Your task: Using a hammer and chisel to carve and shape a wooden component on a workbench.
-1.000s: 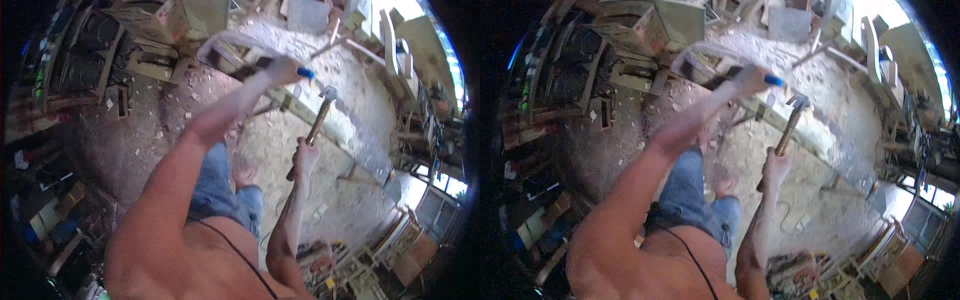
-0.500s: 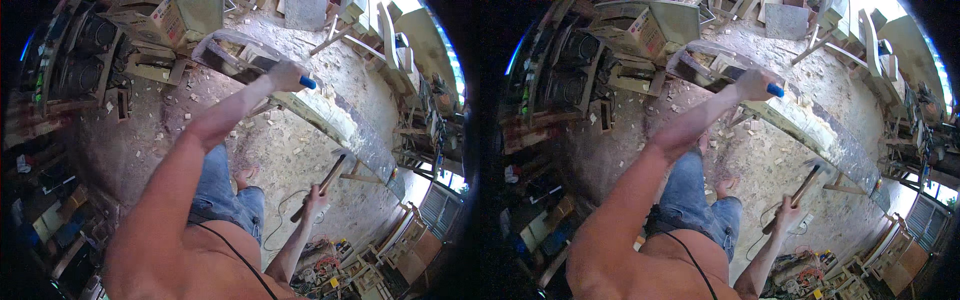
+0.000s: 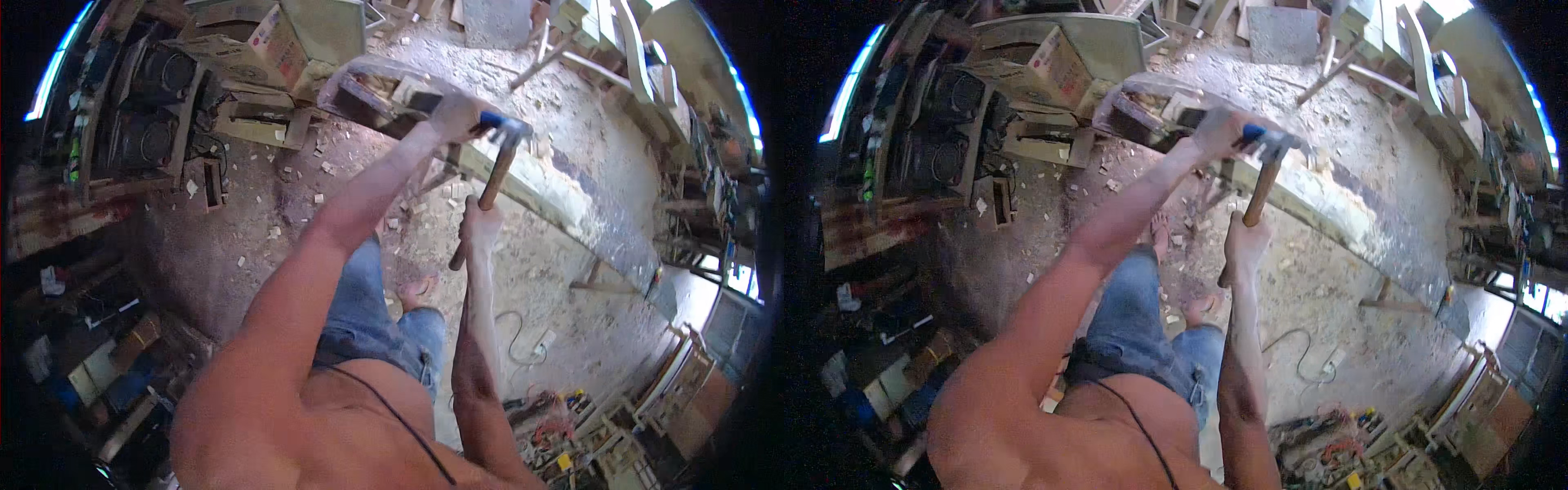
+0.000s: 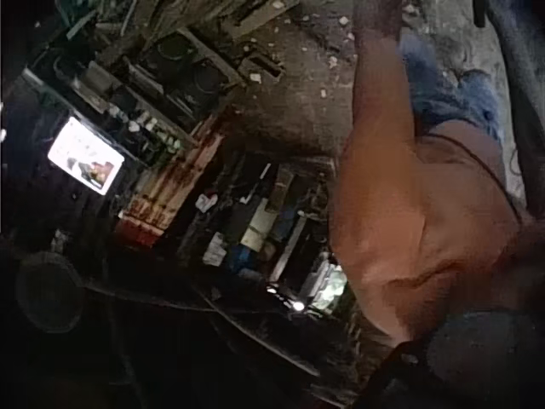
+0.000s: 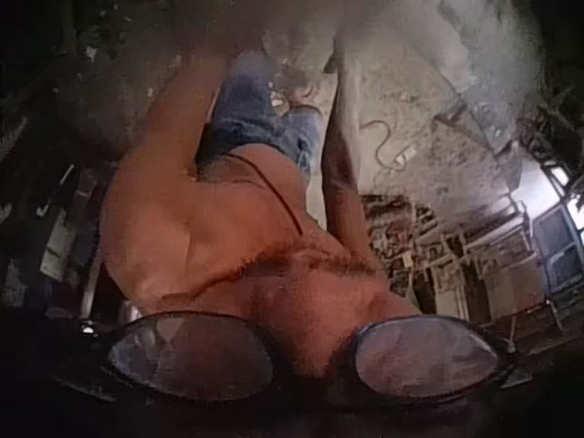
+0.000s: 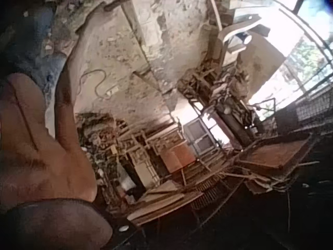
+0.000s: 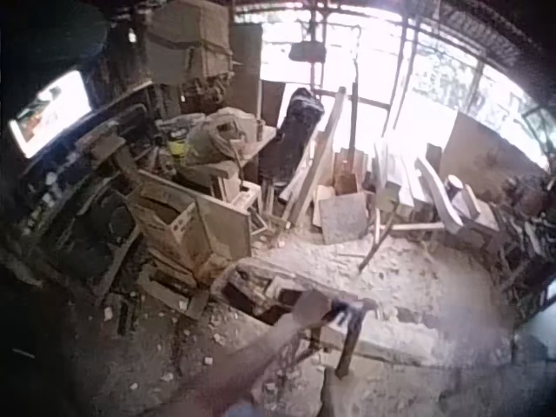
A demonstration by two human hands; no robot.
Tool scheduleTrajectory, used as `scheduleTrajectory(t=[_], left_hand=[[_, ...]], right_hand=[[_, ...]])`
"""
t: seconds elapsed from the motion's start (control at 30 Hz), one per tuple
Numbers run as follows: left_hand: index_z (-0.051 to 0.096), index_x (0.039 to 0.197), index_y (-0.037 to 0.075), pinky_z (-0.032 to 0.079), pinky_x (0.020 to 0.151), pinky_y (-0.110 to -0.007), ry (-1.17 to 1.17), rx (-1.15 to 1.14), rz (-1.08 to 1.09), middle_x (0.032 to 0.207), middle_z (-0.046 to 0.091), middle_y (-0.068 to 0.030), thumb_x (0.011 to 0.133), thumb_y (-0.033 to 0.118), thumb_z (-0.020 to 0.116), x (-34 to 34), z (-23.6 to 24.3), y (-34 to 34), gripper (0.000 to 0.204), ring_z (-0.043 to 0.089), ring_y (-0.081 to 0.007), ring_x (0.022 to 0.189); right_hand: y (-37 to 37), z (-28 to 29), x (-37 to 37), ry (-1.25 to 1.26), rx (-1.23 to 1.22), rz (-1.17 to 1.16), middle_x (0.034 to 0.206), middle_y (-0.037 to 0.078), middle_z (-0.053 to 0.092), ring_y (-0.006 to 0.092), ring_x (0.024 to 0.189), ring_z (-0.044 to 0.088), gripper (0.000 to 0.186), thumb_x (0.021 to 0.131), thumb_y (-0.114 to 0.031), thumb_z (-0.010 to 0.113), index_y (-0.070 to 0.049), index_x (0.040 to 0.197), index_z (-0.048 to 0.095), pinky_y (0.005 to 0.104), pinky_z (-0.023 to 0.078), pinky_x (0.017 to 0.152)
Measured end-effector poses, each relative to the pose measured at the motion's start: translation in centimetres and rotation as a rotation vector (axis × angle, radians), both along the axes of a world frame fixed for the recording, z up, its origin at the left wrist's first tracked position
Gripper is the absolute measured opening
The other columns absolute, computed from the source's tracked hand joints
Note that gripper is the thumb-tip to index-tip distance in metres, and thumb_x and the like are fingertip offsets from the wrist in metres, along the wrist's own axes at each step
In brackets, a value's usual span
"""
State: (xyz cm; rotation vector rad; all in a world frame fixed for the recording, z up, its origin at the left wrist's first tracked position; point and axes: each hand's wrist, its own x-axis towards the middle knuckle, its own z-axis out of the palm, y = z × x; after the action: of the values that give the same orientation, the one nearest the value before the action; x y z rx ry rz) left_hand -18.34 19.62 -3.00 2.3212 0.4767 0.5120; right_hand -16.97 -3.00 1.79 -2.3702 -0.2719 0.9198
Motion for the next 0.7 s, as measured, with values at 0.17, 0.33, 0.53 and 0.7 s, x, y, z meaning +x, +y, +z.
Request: scheduleTrajectory(t=[0.17, 0.33, 0.53, 0.7], left_hand=[[0.077, 0.101, 0.022, 0.058, 0.079, -0.048, 0.076, -0.042, 0.092, 0.094, 0.076, -0.0135, 0.083, 0.033, 0.07, 1.1, 2.4, 0.9, 0.022, 0.074, -0.036, 0.087], [0.077, 0.095, 0.019, 0.058, 0.077, -0.048, 0.044, -0.064, 0.083, 0.091, 0.076, -0.0136, 0.083, 0.033, 0.07, 0.4, 2.1, -0.3, 0.021, 0.074, -0.0366, 0.085], [0.077, 0.089, 0.016, 0.059, 0.073, -0.046, 0.067, 0.168, -0.002, 0.089, 0.076, -0.0122, 0.083, 0.038, 0.07, 0.7, 0.3, 1.9, 0.024, 0.073, -0.0368, 0.081], [0.081, 0.102, 0.024, 0.059, 0.076, -0.045, 0.013, -0.043, 0.161, 0.091, 0.076, -0.0141, 0.088, 0.039, 0.07, 1.1, -0.8, 0.1, 0.023, 0.074, -0.0351, 0.085]], right_hand=[[-9.1, 5.8, 8.6, -0.438, 0.343, -0.122, 0.063, -0.001, 0.053, 0.0096, 0.048, 0.048, 0.025, 0.1, -0.024, 0.064, -0.007, 0.083, 0.058, 0.0288, 0.037, 0.043], [-10.5, 15.7, 15.5, -0.166, 1.148, -0.511, 0.08, -0.002, 0.061, 0.0103, 0.059, 0.056, 0.022, 0.106, -0.031, 0.055, -0.012, 0.097, 0.062, 0.028, 0.052, 0.051], [-3.8, -2.2, 1.9, -0.018, -0.166, 0.087, 0.093, 0.019, 0.071, 0.0353, 0.083, 0.068, 0.025, 0.095, -0.017, 0.065, 0.007, 0.103, 0.067, 0.0389, 0.055, 0.071], [-11.6, 10.1, 9.5, -0.219, 0.701, -0.424, 0.068, 0.0, 0.053, 0.0114, 0.053, 0.048, 0.033, 0.103, -0.038, 0.06, -0.009, 0.087, 0.062, 0.0267, 0.043, 0.05]])
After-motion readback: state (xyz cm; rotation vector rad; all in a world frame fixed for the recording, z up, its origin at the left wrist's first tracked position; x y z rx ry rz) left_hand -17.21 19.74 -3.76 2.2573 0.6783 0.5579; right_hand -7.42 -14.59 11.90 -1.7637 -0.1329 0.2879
